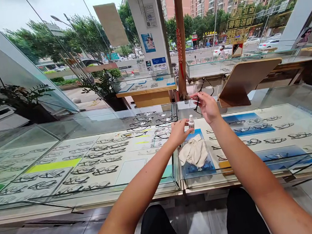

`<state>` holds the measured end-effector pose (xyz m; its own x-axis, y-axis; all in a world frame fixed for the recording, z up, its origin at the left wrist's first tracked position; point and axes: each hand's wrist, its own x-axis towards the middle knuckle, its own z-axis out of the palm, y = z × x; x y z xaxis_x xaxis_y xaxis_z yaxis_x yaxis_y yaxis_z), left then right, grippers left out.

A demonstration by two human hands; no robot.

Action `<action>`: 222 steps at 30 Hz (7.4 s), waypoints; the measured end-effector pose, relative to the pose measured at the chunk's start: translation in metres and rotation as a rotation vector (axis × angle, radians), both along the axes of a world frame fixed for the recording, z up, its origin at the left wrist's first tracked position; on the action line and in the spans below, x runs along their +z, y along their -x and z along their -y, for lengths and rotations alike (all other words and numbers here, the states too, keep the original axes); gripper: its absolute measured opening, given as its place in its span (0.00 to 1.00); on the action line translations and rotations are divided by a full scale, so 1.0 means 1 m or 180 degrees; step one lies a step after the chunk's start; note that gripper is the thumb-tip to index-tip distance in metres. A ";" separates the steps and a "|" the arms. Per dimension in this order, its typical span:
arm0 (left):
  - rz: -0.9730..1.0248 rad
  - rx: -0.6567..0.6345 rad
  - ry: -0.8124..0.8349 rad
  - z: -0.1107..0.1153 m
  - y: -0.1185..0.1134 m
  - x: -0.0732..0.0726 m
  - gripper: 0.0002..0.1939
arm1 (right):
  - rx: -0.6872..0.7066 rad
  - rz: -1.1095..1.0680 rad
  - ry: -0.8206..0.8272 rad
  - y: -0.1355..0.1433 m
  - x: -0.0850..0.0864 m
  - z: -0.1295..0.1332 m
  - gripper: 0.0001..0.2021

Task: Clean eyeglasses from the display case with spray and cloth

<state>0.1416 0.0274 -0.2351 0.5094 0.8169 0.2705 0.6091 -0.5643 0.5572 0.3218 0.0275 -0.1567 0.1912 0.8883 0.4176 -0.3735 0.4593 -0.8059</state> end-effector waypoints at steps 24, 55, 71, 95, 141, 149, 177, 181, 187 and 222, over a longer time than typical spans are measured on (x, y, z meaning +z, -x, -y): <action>-0.0969 -0.0739 0.0271 0.029 0.016 0.029 0.09 | -0.0093 0.0141 0.0019 -0.001 0.003 0.002 0.10; 0.2969 -0.0640 0.1429 0.023 0.062 0.090 0.27 | 0.1044 0.0187 0.0087 0.020 0.017 0.037 0.16; 0.2976 -0.0829 0.0631 0.021 0.070 0.091 0.25 | 0.1108 0.0829 -0.0060 0.051 0.005 0.048 0.14; 0.2419 -0.1196 0.1438 0.033 0.050 0.078 0.36 | 0.0979 0.0899 -0.0414 0.046 0.012 0.057 0.15; 0.3218 -0.0912 0.1806 0.037 0.046 0.077 0.32 | 0.1069 0.0280 -0.0077 0.045 0.019 0.061 0.16; 0.3824 -0.0626 0.1423 0.022 0.054 0.079 0.31 | 0.1298 0.1177 -0.0407 0.029 0.025 0.056 0.12; 0.3559 -0.1170 0.1487 0.038 0.058 0.093 0.28 | 0.0966 0.1371 -0.0432 0.035 0.022 0.054 0.17; 0.3742 -0.0900 0.1449 0.036 0.056 0.093 0.26 | 0.0873 0.1523 -0.0480 0.032 0.021 0.052 0.17; 0.3719 -0.0644 0.1014 0.028 0.056 0.085 0.25 | 0.0865 0.1762 -0.0655 0.032 0.018 0.050 0.15; 0.4387 -0.0454 0.0916 0.029 0.047 0.084 0.32 | 0.0742 0.2279 -0.1058 0.042 0.022 0.061 0.14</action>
<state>0.0948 -0.0021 -0.1511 0.0592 0.8926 0.4469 -0.5613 -0.3405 0.7543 0.2794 -0.0338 -0.1350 -0.3953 0.6809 0.6166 0.0642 0.6901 -0.7209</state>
